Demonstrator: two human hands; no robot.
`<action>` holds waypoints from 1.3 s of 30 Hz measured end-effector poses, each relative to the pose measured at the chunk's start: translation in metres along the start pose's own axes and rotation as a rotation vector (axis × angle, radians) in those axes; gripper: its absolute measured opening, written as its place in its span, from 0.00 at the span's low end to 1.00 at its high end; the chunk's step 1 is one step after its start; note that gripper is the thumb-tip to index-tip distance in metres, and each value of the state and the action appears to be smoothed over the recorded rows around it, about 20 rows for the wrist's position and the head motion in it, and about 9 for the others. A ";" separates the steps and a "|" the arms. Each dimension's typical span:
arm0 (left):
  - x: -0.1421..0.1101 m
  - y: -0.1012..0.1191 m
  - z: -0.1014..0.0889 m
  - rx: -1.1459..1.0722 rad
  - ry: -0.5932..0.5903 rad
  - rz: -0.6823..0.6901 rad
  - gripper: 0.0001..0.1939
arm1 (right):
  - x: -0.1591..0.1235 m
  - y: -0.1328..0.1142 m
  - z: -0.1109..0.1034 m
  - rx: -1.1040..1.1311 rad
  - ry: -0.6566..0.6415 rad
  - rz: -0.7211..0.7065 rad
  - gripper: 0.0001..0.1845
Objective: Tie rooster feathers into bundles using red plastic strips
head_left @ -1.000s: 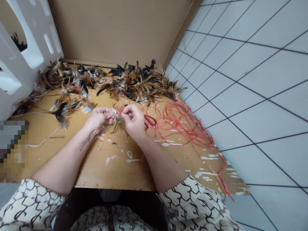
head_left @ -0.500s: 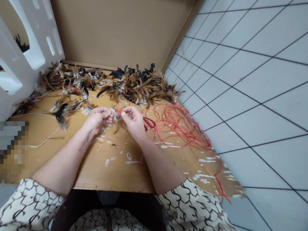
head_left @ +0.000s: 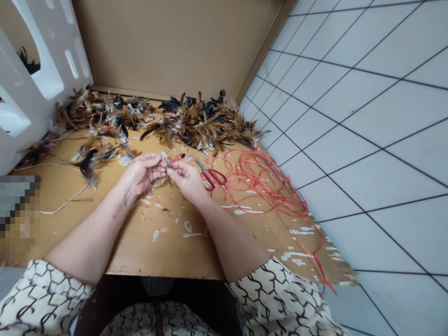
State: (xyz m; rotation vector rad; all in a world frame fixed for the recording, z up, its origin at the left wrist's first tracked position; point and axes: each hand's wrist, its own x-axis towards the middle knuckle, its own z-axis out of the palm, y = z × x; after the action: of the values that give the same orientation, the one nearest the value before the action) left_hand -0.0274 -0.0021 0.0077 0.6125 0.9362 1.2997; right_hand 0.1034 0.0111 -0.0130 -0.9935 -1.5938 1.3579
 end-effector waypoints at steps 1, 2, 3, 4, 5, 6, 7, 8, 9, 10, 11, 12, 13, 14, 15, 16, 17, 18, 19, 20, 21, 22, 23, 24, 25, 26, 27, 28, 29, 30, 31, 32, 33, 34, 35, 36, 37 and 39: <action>0.000 -0.001 0.000 0.011 -0.009 0.028 0.06 | 0.000 -0.001 0.000 -0.013 0.000 -0.002 0.04; -0.001 -0.001 0.001 0.024 -0.021 0.058 0.05 | -0.001 -0.002 0.001 -0.030 0.003 -0.007 0.04; -0.001 -0.002 0.001 0.038 -0.035 0.083 0.04 | -0.001 -0.002 0.001 -0.049 0.008 -0.014 0.04; -0.002 -0.002 0.001 0.056 -0.048 0.101 0.05 | -0.001 -0.003 0.001 -0.070 0.011 -0.022 0.05; -0.002 -0.003 0.001 0.074 -0.056 0.114 0.06 | -0.002 -0.004 0.002 -0.092 0.009 -0.030 0.06; -0.002 -0.003 0.001 0.090 -0.055 0.125 0.07 | -0.003 -0.004 0.002 -0.110 0.002 -0.035 0.07; -0.002 -0.003 0.000 0.102 -0.045 0.135 0.08 | -0.003 -0.005 0.002 -0.123 -0.010 -0.035 0.08; -0.001 -0.002 0.000 0.107 -0.027 0.145 0.09 | -0.004 -0.006 0.002 -0.131 -0.024 -0.030 0.08; 0.000 -0.002 -0.002 0.105 -0.005 0.151 0.09 | -0.004 -0.006 0.002 -0.134 -0.039 -0.020 0.09; 0.001 -0.002 -0.003 0.096 0.016 0.156 0.09 | -0.004 -0.006 0.002 -0.137 -0.051 -0.010 0.10; 0.001 -0.001 -0.004 0.085 0.034 0.156 0.09 | -0.004 -0.007 0.001 -0.140 -0.062 0.001 0.10; 0.002 -0.001 -0.005 0.073 0.049 0.152 0.09 | -0.004 -0.006 0.001 -0.144 -0.070 0.012 0.11; 0.003 0.000 -0.006 0.062 0.061 0.146 0.09 | -0.004 -0.006 0.000 -0.147 -0.077 0.023 0.11; 0.003 0.000 -0.006 0.050 0.072 0.141 0.08 | -0.003 -0.006 -0.001 -0.146 -0.082 0.034 0.11; 0.004 0.000 -0.007 0.039 0.082 0.137 0.08 | -0.002 -0.005 -0.002 -0.136 -0.084 0.047 0.10; 0.004 0.001 -0.007 0.028 0.093 0.135 0.07 | -0.002 -0.004 -0.003 -0.117 -0.081 0.060 0.10; 0.004 0.001 -0.007 0.018 0.103 0.135 0.07 | -0.001 -0.004 -0.003 -0.089 -0.072 0.071 0.09; 0.005 0.001 -0.007 0.008 0.113 0.137 0.06 | -0.001 -0.003 -0.004 -0.055 -0.057 0.082 0.09; 0.005 0.001 -0.007 -0.002 0.125 0.141 0.05 | -0.001 -0.002 -0.005 -0.019 -0.037 0.093 0.09; 0.006 0.002 -0.008 -0.010 0.140 0.148 0.05 | -0.001 -0.002 -0.005 0.017 -0.013 0.104 0.09; 0.007 0.002 -0.008 -0.019 0.159 0.157 0.05 | -0.001 -0.002 -0.006 0.049 0.013 0.117 0.10; 0.008 0.002 -0.009 -0.028 0.180 0.169 0.04 | 0.000 -0.003 -0.007 0.079 0.046 0.129 0.09; 0.008 0.002 -0.010 -0.038 0.202 0.181 0.04 | 0.003 -0.005 -0.009 0.106 0.085 0.137 0.09; 0.009 0.002 -0.011 -0.047 0.221 0.192 0.03 | 0.008 -0.009 -0.012 0.126 0.130 0.144 0.09; 0.009 0.002 -0.011 -0.053 0.232 0.199 0.03 | 0.014 -0.015 -0.016 0.147 0.187 0.138 0.09; 0.009 0.002 -0.011 -0.056 0.238 0.204 0.02 | 0.023 -0.021 -0.020 0.151 0.236 0.133 0.09; 0.009 0.001 -0.010 -0.054 0.237 0.209 0.02 | 0.034 -0.030 -0.026 0.139 0.287 0.126 0.10; 0.008 0.001 -0.009 -0.046 0.232 0.212 0.02 | 0.045 -0.038 -0.033 0.112 0.331 0.122 0.10; 0.006 0.000 -0.007 -0.033 0.226 0.217 0.02 | 0.057 -0.047 -0.040 0.084 0.387 0.125 0.10; 0.004 -0.001 -0.005 -0.017 0.221 0.224 0.02 | 0.067 -0.054 -0.046 0.061 0.432 0.126 0.09; 0.002 -0.002 -0.003 0.000 0.217 0.234 0.02 | 0.076 -0.060 -0.052 0.044 0.479 0.129 0.07; 0.000 -0.003 -0.001 0.016 0.214 0.248 0.02 | 0.081 -0.062 -0.056 0.017 0.524 0.129 0.05; -0.002 -0.003 0.001 0.031 0.210 0.263 0.02 | 0.083 -0.062 -0.058 -0.029 0.565 0.127 0.06; -0.004 -0.002 0.003 0.046 0.205 0.281 0.03 | 0.083 -0.059 -0.057 -0.082 0.591 0.110 0.10; -0.007 -0.001 0.005 0.063 0.200 0.298 0.03 | 0.079 -0.053 -0.054 -0.138 0.593 0.093 0.14; -0.009 0.000 0.007 0.084 0.193 0.313 0.03 | 0.073 -0.046 -0.048 -0.190 0.578 0.085 0.16; -0.012 0.003 0.009 0.108 0.184 0.328 0.04 | 0.065 -0.038 -0.041 -0.229 0.544 0.087 0.16; -0.019 0.009 0.012 0.157 0.157 0.362 0.04 | 0.048 -0.023 -0.025 -0.267 0.429 0.079 0.13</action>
State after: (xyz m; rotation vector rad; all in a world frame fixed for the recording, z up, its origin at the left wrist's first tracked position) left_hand -0.0220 -0.0169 0.0260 0.8389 1.0976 1.6240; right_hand 0.1074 0.0614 0.0160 -1.4142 -1.4352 0.9120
